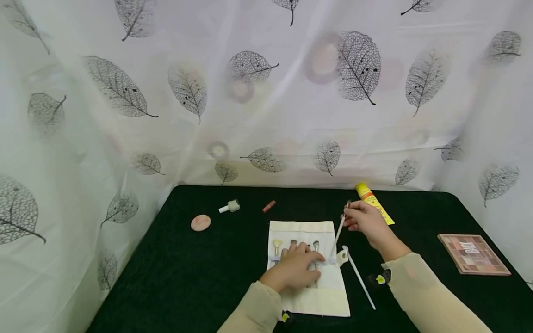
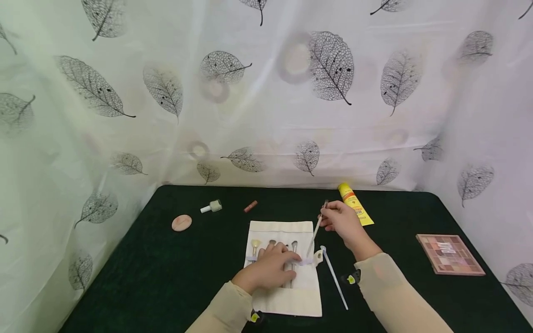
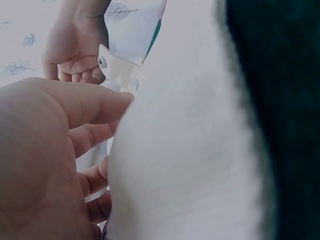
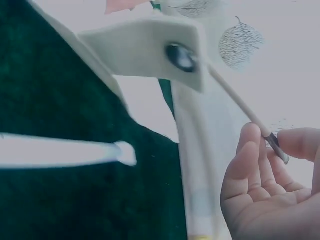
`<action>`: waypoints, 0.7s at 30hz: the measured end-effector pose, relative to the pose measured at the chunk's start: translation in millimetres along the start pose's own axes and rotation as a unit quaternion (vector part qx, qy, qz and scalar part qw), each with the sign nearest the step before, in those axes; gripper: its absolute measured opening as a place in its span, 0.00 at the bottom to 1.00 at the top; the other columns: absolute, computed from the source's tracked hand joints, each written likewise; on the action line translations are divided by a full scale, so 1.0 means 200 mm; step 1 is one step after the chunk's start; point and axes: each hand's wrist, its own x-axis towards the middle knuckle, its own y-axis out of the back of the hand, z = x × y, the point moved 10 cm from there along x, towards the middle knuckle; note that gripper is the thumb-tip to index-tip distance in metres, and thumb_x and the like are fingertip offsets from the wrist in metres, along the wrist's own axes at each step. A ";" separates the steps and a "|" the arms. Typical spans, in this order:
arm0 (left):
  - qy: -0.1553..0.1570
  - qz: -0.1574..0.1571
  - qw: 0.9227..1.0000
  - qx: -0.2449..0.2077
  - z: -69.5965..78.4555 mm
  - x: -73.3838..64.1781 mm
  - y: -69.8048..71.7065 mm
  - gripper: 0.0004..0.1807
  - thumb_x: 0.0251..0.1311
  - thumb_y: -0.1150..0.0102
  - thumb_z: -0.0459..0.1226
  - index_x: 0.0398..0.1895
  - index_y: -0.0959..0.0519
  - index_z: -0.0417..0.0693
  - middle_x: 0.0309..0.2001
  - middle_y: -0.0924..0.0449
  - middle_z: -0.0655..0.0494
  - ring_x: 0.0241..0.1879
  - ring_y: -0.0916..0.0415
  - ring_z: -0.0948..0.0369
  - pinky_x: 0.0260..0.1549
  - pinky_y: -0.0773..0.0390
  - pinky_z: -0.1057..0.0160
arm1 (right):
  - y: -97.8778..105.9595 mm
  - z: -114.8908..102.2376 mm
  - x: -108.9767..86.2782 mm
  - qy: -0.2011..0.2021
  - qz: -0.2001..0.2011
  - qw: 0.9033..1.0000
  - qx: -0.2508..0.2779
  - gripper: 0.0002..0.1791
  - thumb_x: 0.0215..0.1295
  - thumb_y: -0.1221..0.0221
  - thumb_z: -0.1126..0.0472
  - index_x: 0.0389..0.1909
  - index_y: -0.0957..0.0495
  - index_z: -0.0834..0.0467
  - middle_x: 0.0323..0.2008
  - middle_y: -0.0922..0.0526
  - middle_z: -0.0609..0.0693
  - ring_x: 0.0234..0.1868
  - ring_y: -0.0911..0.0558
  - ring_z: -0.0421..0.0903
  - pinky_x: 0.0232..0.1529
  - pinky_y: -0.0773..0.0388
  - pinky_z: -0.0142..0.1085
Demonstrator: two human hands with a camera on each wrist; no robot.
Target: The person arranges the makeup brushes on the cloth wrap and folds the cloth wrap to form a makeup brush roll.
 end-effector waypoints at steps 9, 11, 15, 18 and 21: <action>-0.006 0.005 1.000 -0.016 -0.01 0.00 0.01 0.18 0.67 0.42 0.52 0.60 0.22 0.74 0.51 0.31 0.63 0.47 0.41 0.62 0.42 0.41 0.59 | -0.12 0.06 0.07 -0.005 -0.009 0.999 -0.032 0.19 0.77 0.47 0.58 0.59 0.32 0.67 0.43 0.16 0.58 0.35 0.16 0.44 0.38 0.19 0.37; -0.005 0.007 1.000 -0.017 -0.01 0.00 0.01 0.18 0.67 0.42 0.52 0.60 0.22 0.74 0.51 0.31 0.63 0.46 0.41 0.62 0.42 0.41 0.60 | -0.15 0.07 0.07 -0.011 -0.013 0.999 -0.044 0.20 0.77 0.47 0.58 0.61 0.31 0.67 0.43 0.16 0.58 0.35 0.16 0.44 0.38 0.19 0.37; -0.002 0.012 1.000 -0.019 -0.02 0.00 0.01 0.17 0.67 0.41 0.52 0.58 0.21 0.73 0.51 0.30 0.64 0.45 0.40 0.63 0.42 0.41 0.60 | -0.18 0.08 0.08 -0.023 -0.018 0.998 -0.061 0.20 0.77 0.47 0.57 0.61 0.30 0.66 0.43 0.17 0.57 0.35 0.16 0.45 0.38 0.19 0.37; -0.002 0.009 1.000 -0.023 -0.02 0.00 0.01 0.17 0.67 0.41 0.52 0.58 0.21 0.72 0.51 0.30 0.64 0.46 0.40 0.63 0.42 0.40 0.59 | -0.20 0.10 0.08 -0.030 -0.026 0.996 -0.076 0.18 0.77 0.47 0.57 0.59 0.29 0.66 0.41 0.16 0.57 0.34 0.16 0.45 0.37 0.19 0.38; -0.004 0.003 1.000 -0.022 -0.02 0.00 0.00 0.17 0.68 0.42 0.52 0.58 0.21 0.72 0.52 0.30 0.64 0.46 0.40 0.62 0.43 0.40 0.59 | -0.23 0.12 0.07 -0.033 -0.044 0.994 -0.093 0.16 0.76 0.47 0.57 0.55 0.27 0.65 0.38 0.17 0.56 0.33 0.16 0.46 0.37 0.18 0.38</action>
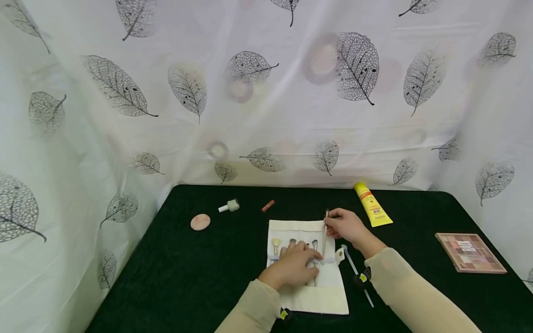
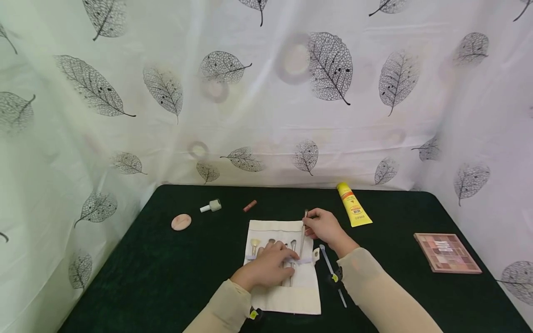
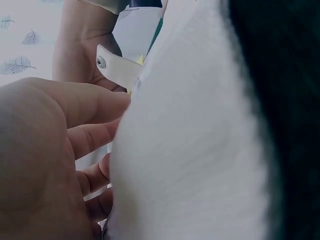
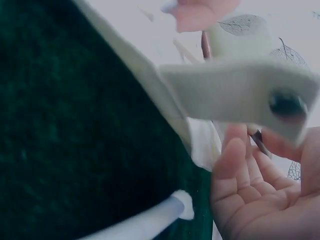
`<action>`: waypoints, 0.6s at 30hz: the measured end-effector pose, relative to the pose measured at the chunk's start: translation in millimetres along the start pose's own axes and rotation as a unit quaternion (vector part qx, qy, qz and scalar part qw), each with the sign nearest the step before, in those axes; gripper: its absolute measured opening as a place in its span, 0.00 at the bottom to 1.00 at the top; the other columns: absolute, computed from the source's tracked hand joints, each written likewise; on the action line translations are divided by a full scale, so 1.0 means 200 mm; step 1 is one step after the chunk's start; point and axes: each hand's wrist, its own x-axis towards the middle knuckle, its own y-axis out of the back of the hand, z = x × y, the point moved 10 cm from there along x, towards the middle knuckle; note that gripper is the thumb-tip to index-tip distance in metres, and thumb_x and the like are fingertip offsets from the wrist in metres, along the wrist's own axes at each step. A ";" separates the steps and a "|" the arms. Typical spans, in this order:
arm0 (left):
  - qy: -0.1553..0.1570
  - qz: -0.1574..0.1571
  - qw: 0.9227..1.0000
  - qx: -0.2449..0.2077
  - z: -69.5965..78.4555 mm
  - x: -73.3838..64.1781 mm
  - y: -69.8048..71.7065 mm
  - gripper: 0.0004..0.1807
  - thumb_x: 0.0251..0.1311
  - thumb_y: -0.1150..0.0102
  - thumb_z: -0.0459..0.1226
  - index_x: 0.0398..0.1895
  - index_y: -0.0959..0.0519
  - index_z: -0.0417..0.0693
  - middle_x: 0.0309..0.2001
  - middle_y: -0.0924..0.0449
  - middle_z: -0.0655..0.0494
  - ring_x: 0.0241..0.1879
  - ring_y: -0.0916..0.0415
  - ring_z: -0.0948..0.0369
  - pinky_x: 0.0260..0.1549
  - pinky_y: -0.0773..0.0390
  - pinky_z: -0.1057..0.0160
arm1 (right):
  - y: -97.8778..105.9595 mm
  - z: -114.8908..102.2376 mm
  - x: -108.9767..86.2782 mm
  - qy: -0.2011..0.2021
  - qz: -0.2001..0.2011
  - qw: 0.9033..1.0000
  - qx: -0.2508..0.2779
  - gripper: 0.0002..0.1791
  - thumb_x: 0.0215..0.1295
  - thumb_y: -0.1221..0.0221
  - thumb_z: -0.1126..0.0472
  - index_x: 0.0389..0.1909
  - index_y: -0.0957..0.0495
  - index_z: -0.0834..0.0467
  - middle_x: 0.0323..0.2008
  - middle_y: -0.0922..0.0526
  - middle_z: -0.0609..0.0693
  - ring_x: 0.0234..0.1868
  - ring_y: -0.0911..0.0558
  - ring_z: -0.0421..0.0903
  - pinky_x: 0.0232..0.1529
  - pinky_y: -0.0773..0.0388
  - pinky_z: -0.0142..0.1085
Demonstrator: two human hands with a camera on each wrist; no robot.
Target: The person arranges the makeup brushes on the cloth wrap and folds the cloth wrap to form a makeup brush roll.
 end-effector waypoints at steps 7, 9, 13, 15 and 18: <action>0.001 -0.010 1.000 -0.005 0.01 0.00 0.01 0.17 0.68 0.42 0.52 0.59 0.22 0.72 0.52 0.30 0.63 0.48 0.40 0.61 0.44 0.40 0.58 | -0.08 0.02 -0.02 -0.012 -0.040 0.999 -0.033 0.15 0.73 0.43 0.59 0.51 0.24 0.67 0.33 0.17 0.56 0.30 0.18 0.47 0.35 0.18 0.39; 0.001 -0.010 1.000 -0.006 0.01 -0.01 0.01 0.17 0.68 0.42 0.52 0.59 0.22 0.71 0.53 0.30 0.63 0.49 0.40 0.61 0.45 0.39 0.58 | -0.09 0.03 -0.03 -0.020 -0.045 0.998 -0.048 0.14 0.73 0.42 0.59 0.50 0.23 0.67 0.32 0.17 0.56 0.29 0.18 0.47 0.34 0.18 0.39; 0.000 -0.010 1.000 -0.004 0.02 -0.01 0.01 0.17 0.68 0.42 0.52 0.59 0.22 0.70 0.53 0.30 0.63 0.49 0.40 0.61 0.44 0.39 0.58 | -0.12 0.03 -0.04 -0.030 -0.059 0.994 -0.081 0.11 0.71 0.41 0.61 0.44 0.21 0.66 0.30 0.17 0.56 0.28 0.17 0.47 0.32 0.18 0.38; 0.000 -0.010 1.000 -0.003 0.02 -0.01 0.01 0.18 0.68 0.42 0.52 0.60 0.22 0.70 0.53 0.30 0.63 0.48 0.40 0.61 0.44 0.40 0.58 | -0.14 0.03 -0.05 -0.031 -0.065 0.993 -0.097 0.09 0.70 0.40 0.62 0.40 0.20 0.65 0.28 0.17 0.56 0.27 0.17 0.47 0.31 0.18 0.38; -0.001 -0.009 1.000 -0.004 0.02 -0.01 0.01 0.17 0.68 0.42 0.52 0.59 0.22 0.69 0.52 0.31 0.63 0.48 0.40 0.61 0.44 0.40 0.58 | -0.15 0.03 -0.06 -0.029 -0.069 0.990 -0.122 0.06 0.68 0.39 0.63 0.35 0.20 0.63 0.26 0.18 0.55 0.25 0.18 0.46 0.29 0.19 0.37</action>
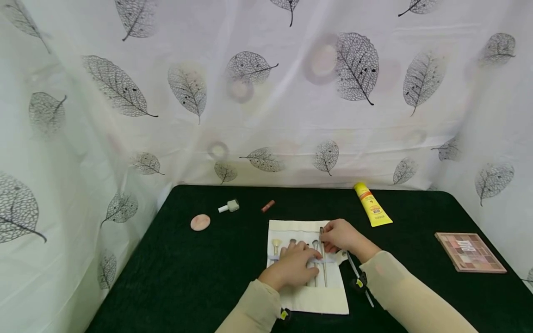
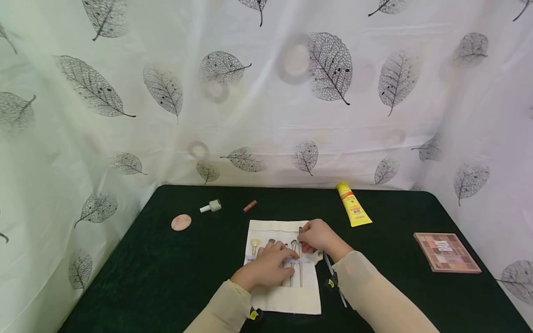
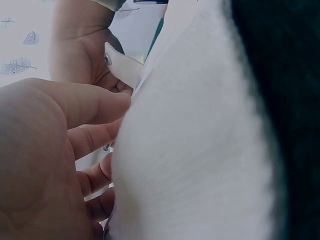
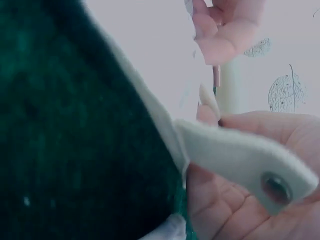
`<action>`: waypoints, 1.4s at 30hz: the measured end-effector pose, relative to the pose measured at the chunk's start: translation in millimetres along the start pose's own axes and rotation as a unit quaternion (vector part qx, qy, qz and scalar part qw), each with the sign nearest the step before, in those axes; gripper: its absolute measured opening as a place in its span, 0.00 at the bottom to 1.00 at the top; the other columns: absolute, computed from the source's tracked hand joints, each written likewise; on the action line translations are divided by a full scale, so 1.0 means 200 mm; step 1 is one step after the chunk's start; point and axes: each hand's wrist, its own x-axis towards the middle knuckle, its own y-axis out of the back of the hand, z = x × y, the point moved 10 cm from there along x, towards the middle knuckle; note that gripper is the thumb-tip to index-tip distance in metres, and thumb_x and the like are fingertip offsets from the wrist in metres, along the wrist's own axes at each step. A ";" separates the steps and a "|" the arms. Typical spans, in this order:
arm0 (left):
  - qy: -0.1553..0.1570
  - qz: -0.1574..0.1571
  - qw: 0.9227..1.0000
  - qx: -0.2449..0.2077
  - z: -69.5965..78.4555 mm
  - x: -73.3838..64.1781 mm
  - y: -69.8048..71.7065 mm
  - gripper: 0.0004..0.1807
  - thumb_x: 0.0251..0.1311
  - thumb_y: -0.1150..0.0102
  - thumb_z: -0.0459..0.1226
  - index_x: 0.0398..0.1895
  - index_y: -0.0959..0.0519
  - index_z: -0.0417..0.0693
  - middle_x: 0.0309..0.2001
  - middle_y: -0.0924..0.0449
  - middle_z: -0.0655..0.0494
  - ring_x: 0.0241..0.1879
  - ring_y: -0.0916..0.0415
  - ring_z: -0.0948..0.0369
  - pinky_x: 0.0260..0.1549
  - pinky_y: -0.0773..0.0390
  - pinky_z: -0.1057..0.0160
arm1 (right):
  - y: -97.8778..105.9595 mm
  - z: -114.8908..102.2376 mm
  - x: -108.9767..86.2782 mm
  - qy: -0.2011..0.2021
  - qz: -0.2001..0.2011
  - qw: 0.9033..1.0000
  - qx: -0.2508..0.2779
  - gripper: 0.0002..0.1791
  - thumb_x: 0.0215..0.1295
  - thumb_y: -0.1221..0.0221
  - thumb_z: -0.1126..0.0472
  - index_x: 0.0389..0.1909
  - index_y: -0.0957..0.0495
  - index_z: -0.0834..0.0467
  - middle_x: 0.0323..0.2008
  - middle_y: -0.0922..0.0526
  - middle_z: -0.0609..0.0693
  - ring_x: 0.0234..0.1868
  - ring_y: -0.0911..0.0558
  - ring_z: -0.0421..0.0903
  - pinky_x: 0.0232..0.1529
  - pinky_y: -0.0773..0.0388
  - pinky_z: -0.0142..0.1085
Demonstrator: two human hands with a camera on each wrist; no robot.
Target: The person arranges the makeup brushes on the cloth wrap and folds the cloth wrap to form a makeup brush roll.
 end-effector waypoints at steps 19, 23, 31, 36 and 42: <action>0.007 -0.012 1.000 -0.002 -0.01 0.00 -0.01 0.17 0.69 0.43 0.52 0.60 0.23 0.70 0.54 0.31 0.63 0.50 0.40 0.60 0.46 0.39 0.58 | -0.01 -0.03 -0.05 0.000 0.009 0.995 -0.104 0.10 0.61 0.33 0.61 0.22 0.19 0.58 0.21 0.18 0.49 0.23 0.22 0.45 0.27 0.27 0.35; 0.010 -0.009 1.000 -0.003 -0.01 0.00 -0.01 0.16 0.68 0.42 0.52 0.58 0.23 0.70 0.53 0.31 0.63 0.50 0.40 0.61 0.46 0.39 0.57 | -0.02 -0.04 -0.06 -0.005 0.001 0.993 -0.115 0.09 0.59 0.32 0.60 0.22 0.19 0.58 0.21 0.18 0.48 0.24 0.23 0.44 0.26 0.28 0.34; 0.007 -0.004 1.000 -0.004 -0.01 0.01 0.00 0.16 0.69 0.42 0.52 0.58 0.22 0.68 0.55 0.31 0.63 0.51 0.40 0.61 0.47 0.39 0.57 | -0.05 -0.04 -0.07 -0.025 -0.023 0.989 -0.142 0.12 0.60 0.33 0.58 0.20 0.18 0.58 0.19 0.19 0.49 0.21 0.25 0.44 0.24 0.32 0.33; 0.001 -0.004 1.000 0.000 -0.01 0.01 0.00 0.17 0.69 0.42 0.51 0.59 0.22 0.67 0.54 0.30 0.62 0.50 0.40 0.61 0.45 0.40 0.58 | -0.04 -0.05 -0.06 -0.018 -0.008 0.985 -0.169 0.21 0.66 0.36 0.51 0.15 0.19 0.57 0.14 0.25 0.47 0.17 0.28 0.43 0.22 0.34 0.33; -0.002 -0.013 1.000 0.001 -0.02 0.02 -0.01 0.17 0.70 0.44 0.52 0.59 0.23 0.68 0.55 0.31 0.62 0.51 0.40 0.61 0.46 0.40 0.58 | -0.04 -0.05 -0.04 -0.015 0.003 0.984 -0.180 0.23 0.65 0.37 0.53 0.11 0.23 0.56 0.11 0.32 0.44 0.14 0.32 0.40 0.18 0.38 0.30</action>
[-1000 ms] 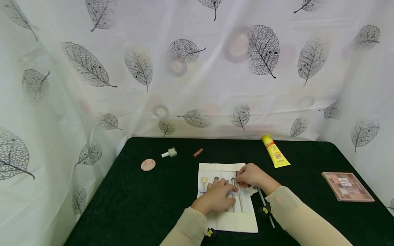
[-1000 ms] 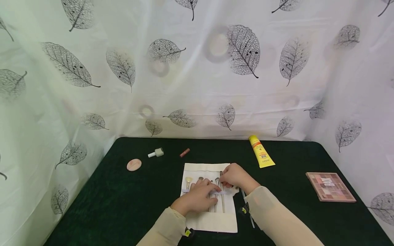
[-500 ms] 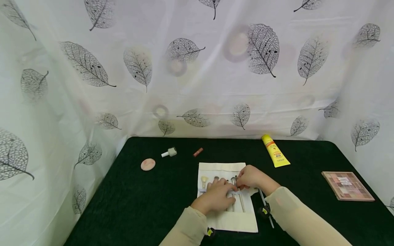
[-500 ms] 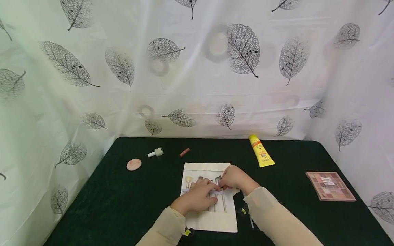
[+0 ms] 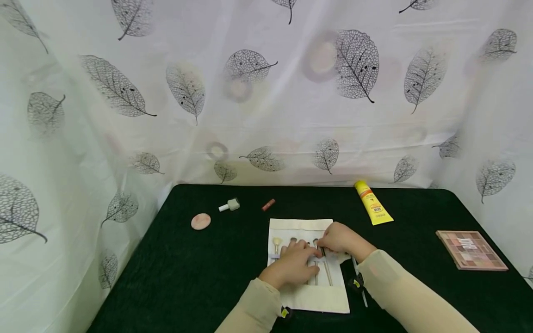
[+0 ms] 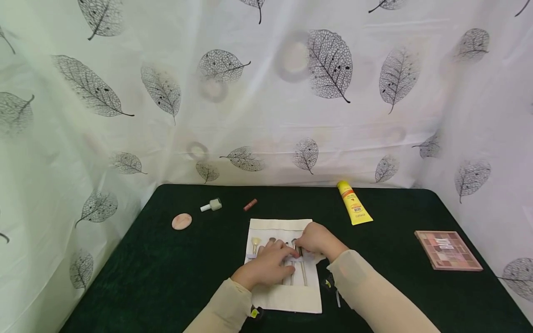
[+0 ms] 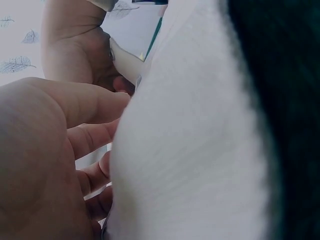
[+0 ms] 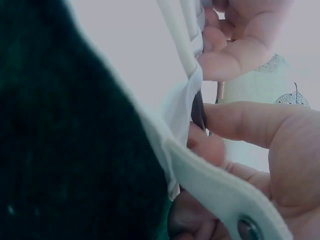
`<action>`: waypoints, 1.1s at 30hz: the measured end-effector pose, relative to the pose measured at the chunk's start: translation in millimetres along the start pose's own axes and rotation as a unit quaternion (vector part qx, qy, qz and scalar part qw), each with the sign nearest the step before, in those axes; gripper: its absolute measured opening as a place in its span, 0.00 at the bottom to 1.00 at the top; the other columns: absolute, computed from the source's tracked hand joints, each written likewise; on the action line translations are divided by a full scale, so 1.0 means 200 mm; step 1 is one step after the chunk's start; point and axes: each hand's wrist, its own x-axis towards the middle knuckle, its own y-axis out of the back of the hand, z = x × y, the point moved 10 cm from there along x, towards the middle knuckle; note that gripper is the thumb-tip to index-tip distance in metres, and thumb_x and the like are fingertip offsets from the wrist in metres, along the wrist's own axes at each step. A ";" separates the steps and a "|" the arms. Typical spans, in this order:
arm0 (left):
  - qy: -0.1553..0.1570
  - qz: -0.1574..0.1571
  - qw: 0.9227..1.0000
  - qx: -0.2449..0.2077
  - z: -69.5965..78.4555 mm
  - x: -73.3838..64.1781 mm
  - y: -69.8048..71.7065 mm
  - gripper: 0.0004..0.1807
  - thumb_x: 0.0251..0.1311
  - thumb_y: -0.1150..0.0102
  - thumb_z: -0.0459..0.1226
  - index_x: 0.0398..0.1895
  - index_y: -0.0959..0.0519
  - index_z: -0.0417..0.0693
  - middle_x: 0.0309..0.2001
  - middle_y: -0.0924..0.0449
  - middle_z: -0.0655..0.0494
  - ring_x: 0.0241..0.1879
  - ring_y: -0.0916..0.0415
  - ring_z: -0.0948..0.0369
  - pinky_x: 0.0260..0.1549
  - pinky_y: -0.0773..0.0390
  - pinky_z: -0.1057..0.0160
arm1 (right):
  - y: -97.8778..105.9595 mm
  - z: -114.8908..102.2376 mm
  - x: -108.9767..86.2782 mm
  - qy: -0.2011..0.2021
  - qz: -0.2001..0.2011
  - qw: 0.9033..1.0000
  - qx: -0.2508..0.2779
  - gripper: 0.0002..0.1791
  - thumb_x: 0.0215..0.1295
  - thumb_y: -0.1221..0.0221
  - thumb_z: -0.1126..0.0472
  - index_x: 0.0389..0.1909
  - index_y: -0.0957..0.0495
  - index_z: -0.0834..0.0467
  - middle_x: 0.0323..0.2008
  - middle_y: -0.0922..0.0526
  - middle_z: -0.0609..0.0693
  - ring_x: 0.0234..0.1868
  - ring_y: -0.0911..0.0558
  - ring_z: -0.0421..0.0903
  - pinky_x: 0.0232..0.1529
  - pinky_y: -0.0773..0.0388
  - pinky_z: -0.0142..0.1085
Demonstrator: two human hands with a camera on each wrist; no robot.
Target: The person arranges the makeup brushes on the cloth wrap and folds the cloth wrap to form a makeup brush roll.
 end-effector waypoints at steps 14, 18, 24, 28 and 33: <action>0.003 0.015 1.000 0.006 0.01 -0.01 0.02 0.17 0.68 0.42 0.52 0.59 0.22 0.72 0.52 0.31 0.65 0.48 0.40 0.62 0.44 0.39 0.60 | 0.13 0.09 -0.04 0.017 0.009 0.999 0.035 0.18 0.70 0.41 0.48 0.28 0.18 0.58 0.23 0.24 0.50 0.23 0.26 0.45 0.25 0.29 0.36; 0.008 0.018 1.000 0.016 0.02 -0.01 0.01 0.18 0.68 0.42 0.53 0.60 0.22 0.73 0.51 0.31 0.66 0.48 0.40 0.63 0.44 0.39 0.60 | 0.24 0.21 -0.09 -0.005 0.026 0.998 0.062 0.18 0.72 0.43 0.48 0.35 0.19 0.59 0.29 0.21 0.52 0.27 0.24 0.48 0.30 0.28 0.39; 0.019 0.021 0.999 0.036 0.03 -0.04 0.02 0.19 0.67 0.41 0.52 0.61 0.22 0.72 0.52 0.30 0.65 0.50 0.38 0.62 0.46 0.38 0.58 | 0.20 0.34 -0.13 -0.030 0.004 0.999 0.045 0.14 0.71 0.40 0.51 0.34 0.20 0.58 0.28 0.21 0.51 0.26 0.23 0.47 0.30 0.28 0.39; 0.030 0.034 0.997 0.059 0.04 -0.05 0.04 0.20 0.67 0.42 0.52 0.61 0.21 0.69 0.52 0.28 0.64 0.50 0.36 0.61 0.46 0.37 0.58 | 0.17 0.35 -0.15 -0.026 -0.005 0.999 0.028 0.12 0.69 0.38 0.53 0.31 0.21 0.57 0.26 0.22 0.51 0.24 0.22 0.46 0.27 0.27 0.37; 0.026 0.044 0.996 0.076 0.10 -0.03 0.06 0.19 0.70 0.45 0.51 0.61 0.21 0.66 0.54 0.26 0.62 0.51 0.34 0.60 0.51 0.35 0.55 | 0.16 0.37 -0.19 -0.046 -0.018 0.999 0.006 0.12 0.66 0.37 0.54 0.28 0.22 0.58 0.23 0.22 0.51 0.22 0.22 0.45 0.24 0.27 0.36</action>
